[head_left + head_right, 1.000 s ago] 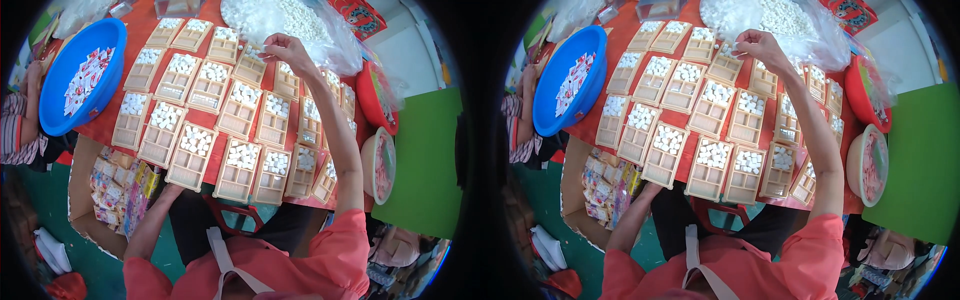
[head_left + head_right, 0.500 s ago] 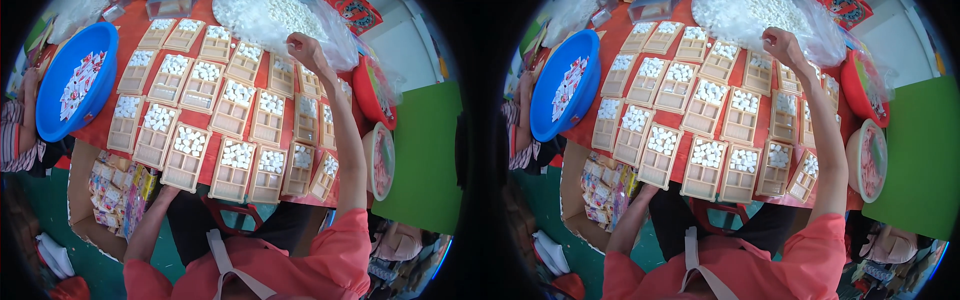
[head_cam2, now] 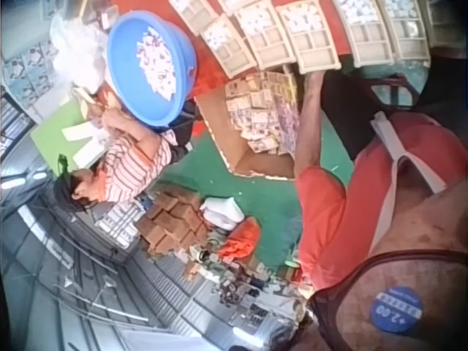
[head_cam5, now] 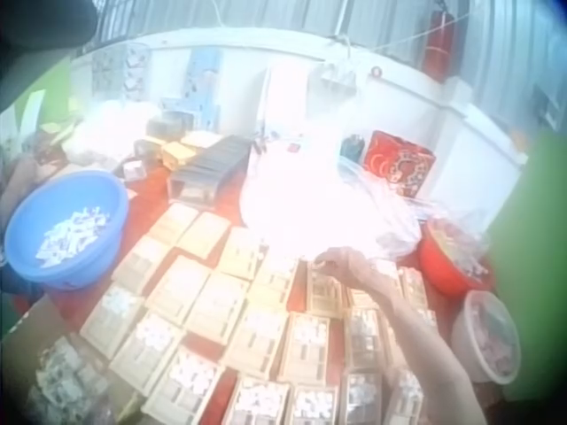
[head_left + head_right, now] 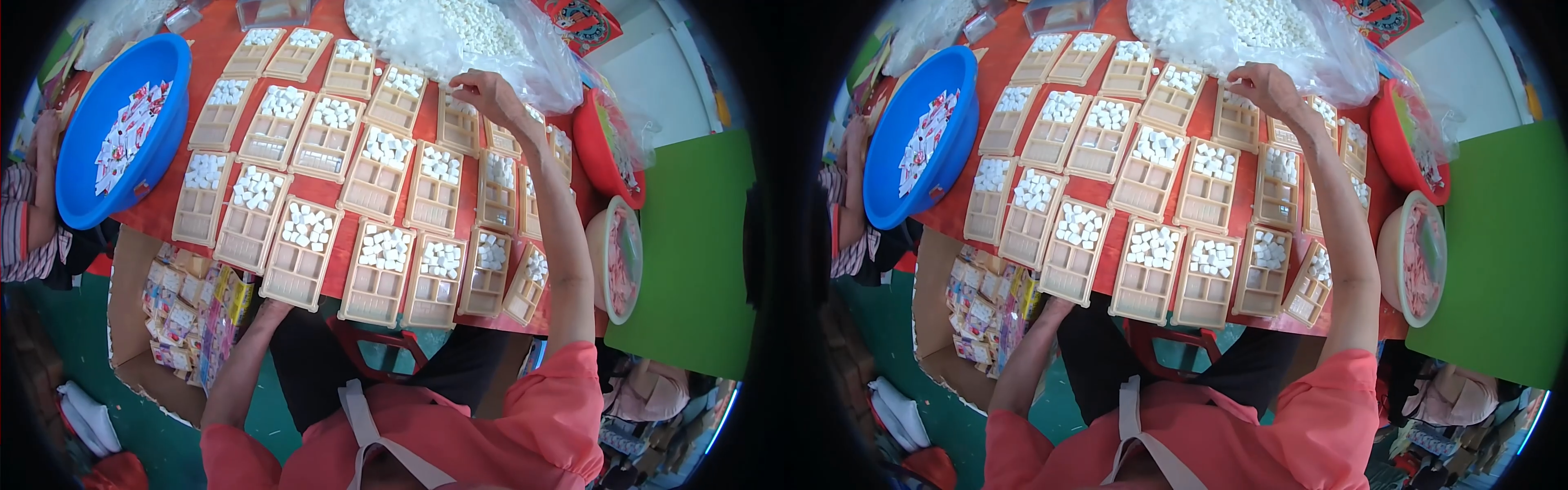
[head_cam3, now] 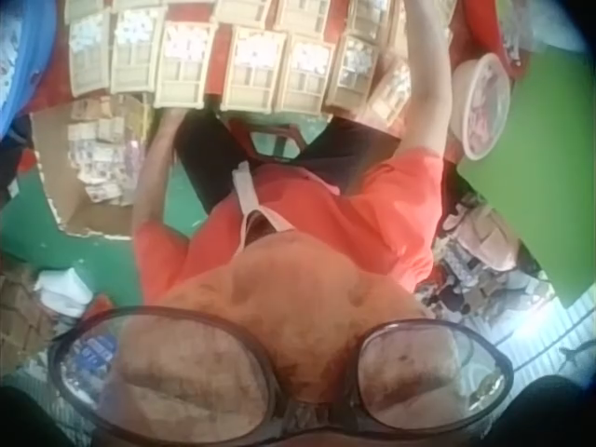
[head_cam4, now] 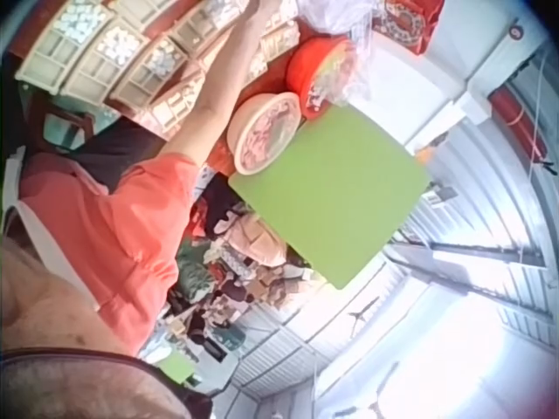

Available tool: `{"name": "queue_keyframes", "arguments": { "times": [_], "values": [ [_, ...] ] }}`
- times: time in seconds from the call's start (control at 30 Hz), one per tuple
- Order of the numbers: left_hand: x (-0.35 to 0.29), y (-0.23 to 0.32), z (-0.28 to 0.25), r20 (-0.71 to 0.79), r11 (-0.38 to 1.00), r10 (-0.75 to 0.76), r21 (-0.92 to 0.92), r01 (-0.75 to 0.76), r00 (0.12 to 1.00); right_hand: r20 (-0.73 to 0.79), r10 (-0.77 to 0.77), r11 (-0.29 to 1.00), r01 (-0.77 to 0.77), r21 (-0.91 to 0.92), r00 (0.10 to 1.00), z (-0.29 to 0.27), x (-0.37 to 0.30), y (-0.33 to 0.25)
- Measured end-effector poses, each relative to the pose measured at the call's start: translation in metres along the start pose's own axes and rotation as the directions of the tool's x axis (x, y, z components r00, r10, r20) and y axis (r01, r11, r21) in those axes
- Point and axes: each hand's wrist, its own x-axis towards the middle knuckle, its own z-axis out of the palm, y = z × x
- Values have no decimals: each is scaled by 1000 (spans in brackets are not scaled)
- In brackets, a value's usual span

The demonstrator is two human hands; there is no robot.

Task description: Placing small white rectangular items into compartmentalized plastic trays.

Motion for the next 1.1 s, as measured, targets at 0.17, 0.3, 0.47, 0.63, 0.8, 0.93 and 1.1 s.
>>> {"name": "queue_keyframes", "arguments": {
  "times": [0.17, 0.3, 0.47, 0.63, 0.8, 0.93, 1.1],
  "values": [
    [11, -3, 3, -18, 997, 81, -16, -81, 997, -29, -20, 934, 8, -358, 999, -4, -8, 26],
    [10, -10, -2, -40, 943, -170, -295, 151, 985, -8, -33, 926, 27, -376, 999, 0, -3, 33],
    [14, -61, -18, 35, 985, 37, 166, -43, 999, -92, 8, 955, -34, -294, 996, -3, -7, 27],
    [14, -75, -16, -55, 979, -111, -178, 99, 992, -106, -91, 995, 94, 23, 990, 3, 15, -27],
    [23, -78, -22, -78, 928, -187, -340, 150, 979, -223, -216, 972, 231, 43, 951, 23, 56, -55],
    [17, -67, -16, -31, 636, -392, -731, 246, 920, -544, -131, 973, 212, 88, 829, 21, 101, -39],
    [16, -44, -15, 95, 129, -545, -972, 196, 833, -369, 180, 958, -248, -145, 912, 4, 124, 101]
  ]
}}
